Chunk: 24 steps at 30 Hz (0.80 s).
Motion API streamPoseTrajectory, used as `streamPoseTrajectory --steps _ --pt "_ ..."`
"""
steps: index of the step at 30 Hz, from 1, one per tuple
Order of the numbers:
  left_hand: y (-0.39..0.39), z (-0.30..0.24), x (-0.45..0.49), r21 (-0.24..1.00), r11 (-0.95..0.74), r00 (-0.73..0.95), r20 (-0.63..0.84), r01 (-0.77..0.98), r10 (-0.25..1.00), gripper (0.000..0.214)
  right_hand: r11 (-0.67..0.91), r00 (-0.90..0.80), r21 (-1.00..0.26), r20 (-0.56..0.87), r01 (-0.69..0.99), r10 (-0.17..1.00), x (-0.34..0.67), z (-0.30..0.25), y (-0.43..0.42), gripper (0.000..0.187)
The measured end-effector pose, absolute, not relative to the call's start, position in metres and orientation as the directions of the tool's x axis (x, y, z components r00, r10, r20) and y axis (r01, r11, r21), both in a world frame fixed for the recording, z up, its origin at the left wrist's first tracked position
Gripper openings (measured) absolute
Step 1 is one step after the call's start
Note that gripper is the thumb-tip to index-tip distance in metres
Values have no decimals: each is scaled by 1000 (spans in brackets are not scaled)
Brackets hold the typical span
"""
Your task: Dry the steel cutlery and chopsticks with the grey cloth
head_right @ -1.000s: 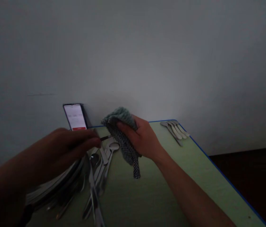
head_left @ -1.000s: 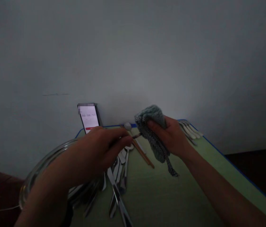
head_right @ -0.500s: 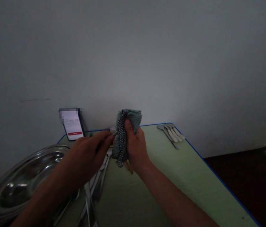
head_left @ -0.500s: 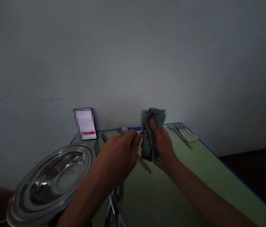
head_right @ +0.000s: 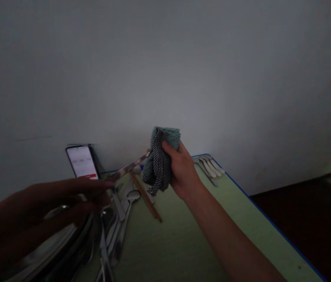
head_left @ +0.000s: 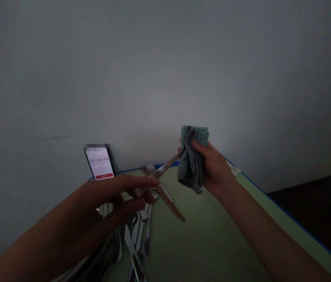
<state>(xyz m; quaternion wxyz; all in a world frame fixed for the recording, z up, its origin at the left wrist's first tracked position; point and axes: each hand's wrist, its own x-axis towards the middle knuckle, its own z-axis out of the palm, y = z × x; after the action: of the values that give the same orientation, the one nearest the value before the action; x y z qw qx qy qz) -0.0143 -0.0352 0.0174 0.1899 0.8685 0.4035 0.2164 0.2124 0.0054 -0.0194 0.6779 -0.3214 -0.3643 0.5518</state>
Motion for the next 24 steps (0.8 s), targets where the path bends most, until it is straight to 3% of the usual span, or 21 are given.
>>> streamPoseTrajectory --steps 4,12,16,20,24 --pt "-35 18 -10 511 -663 620 285 547 731 22 94 28 -803 95 -588 995 212 -20 6 25" --pt "-35 14 -15 488 -648 665 169 585 728 19 201 55 -826 203 -526 978 212 -26 11 28" --pt "-35 18 -13 532 -616 657 140 582 741 28 163 49 -852 160 -498 986 205 -31 9 36" --pt "-34 23 -10 574 -606 678 116 550 726 43 133 31 -848 137 -513 990 199 -34 8 30" --pt "-35 25 -9 542 -601 651 125 588 749 36 71 7 -821 81 -566 997 194 -35 6 25"
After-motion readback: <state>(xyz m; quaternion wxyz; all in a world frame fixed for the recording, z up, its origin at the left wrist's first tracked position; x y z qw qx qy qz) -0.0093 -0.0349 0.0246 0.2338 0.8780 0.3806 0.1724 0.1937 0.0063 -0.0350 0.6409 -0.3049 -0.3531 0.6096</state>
